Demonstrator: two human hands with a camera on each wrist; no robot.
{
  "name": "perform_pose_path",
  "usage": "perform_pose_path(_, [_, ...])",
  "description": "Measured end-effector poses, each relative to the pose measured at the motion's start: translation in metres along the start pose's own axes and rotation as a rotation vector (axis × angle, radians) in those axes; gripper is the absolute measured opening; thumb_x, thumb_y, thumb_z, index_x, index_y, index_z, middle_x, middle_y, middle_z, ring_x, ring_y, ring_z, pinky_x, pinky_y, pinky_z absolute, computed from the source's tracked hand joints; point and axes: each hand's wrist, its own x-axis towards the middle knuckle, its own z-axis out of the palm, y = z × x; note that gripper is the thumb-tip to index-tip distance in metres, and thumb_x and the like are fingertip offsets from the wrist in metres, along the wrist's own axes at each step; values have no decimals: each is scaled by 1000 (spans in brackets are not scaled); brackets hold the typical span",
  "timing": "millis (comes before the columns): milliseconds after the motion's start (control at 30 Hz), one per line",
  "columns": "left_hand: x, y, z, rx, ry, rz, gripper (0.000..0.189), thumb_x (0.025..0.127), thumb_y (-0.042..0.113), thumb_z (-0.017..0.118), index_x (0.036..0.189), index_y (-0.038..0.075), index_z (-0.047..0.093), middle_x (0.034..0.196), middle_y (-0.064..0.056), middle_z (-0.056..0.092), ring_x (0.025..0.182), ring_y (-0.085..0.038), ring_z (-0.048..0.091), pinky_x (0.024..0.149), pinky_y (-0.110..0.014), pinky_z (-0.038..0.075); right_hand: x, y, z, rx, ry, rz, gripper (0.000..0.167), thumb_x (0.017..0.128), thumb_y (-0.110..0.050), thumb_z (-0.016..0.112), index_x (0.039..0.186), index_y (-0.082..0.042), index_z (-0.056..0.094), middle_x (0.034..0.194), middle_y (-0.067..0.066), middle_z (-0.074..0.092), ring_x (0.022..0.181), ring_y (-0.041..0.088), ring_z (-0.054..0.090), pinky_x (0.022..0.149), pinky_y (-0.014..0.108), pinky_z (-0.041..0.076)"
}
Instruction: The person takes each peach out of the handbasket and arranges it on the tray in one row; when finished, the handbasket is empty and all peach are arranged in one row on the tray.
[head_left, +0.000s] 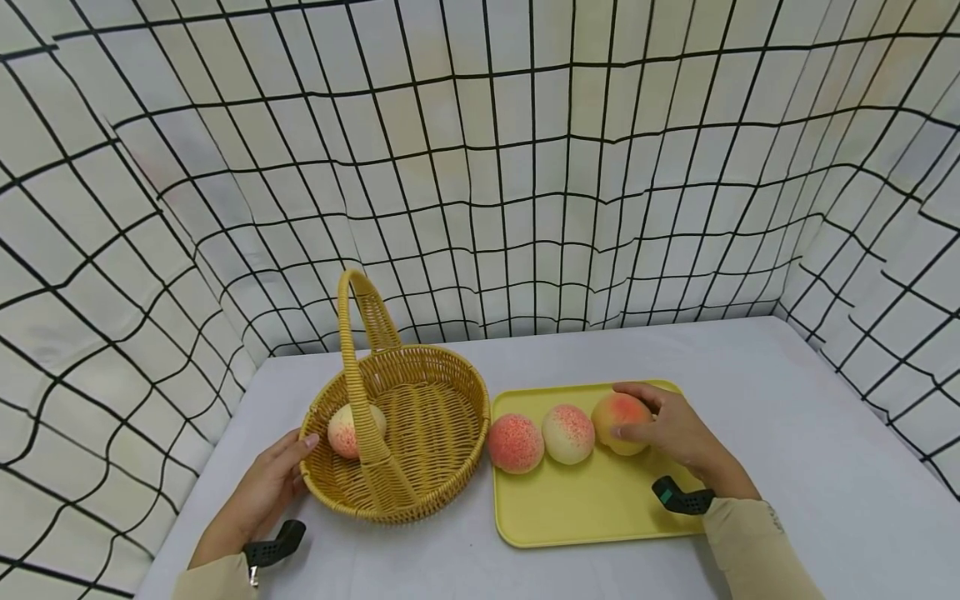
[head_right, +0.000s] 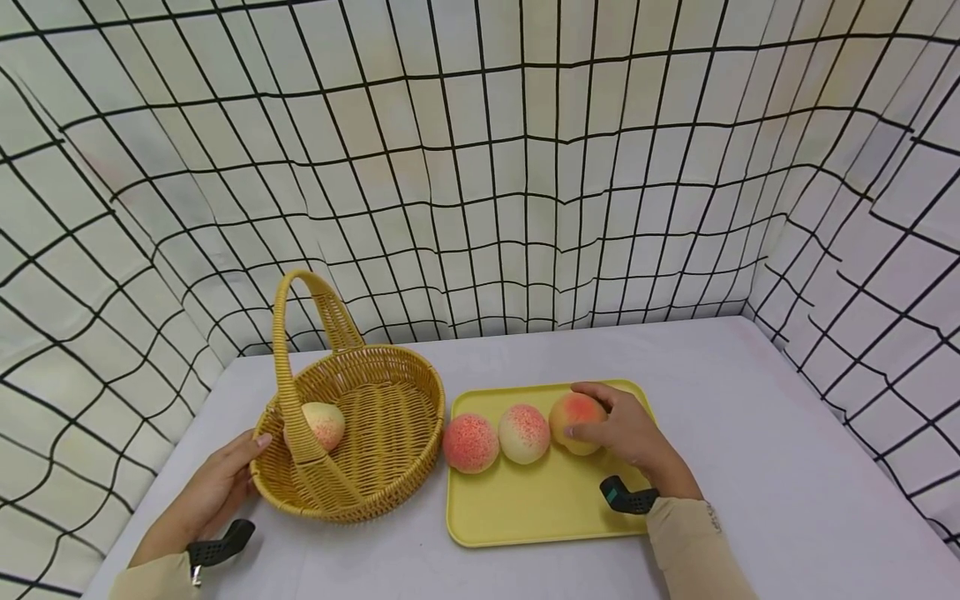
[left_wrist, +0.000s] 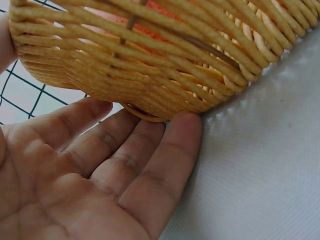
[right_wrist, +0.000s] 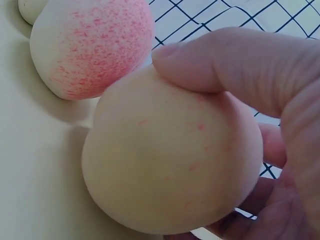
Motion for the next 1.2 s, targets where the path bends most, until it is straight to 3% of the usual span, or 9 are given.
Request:
perform_pose_path(267, [0,0,0,8,-2,0,77,112,48,42,165,0,16,168,-25,25,123,0,53,92,-18,50,1,4,-1,16,-34,13,73,90,-26,83,152,-4,51,144,17,59,122,28,58,97,27,50])
perform_pose_path(567, [1,-1,0,22,-1,-10,75,112,47,40,165,0,15,168,-25,25,126,-2,51,92,-18,50,1,4,-2,27,-42,2,73,90,-23,83,152,-2,51,144,19,58,124,29,57,96,24,50])
perform_pose_path(1200, [0,1,0,15,0,-8,79,111,50,42,166,0,14,168,-25,26,116,6,54,91,-17,50,-2,4,-5,18,-65,-31,71,94,-25,79,153,-2,48,145,18,58,124,27,57,97,23,48])
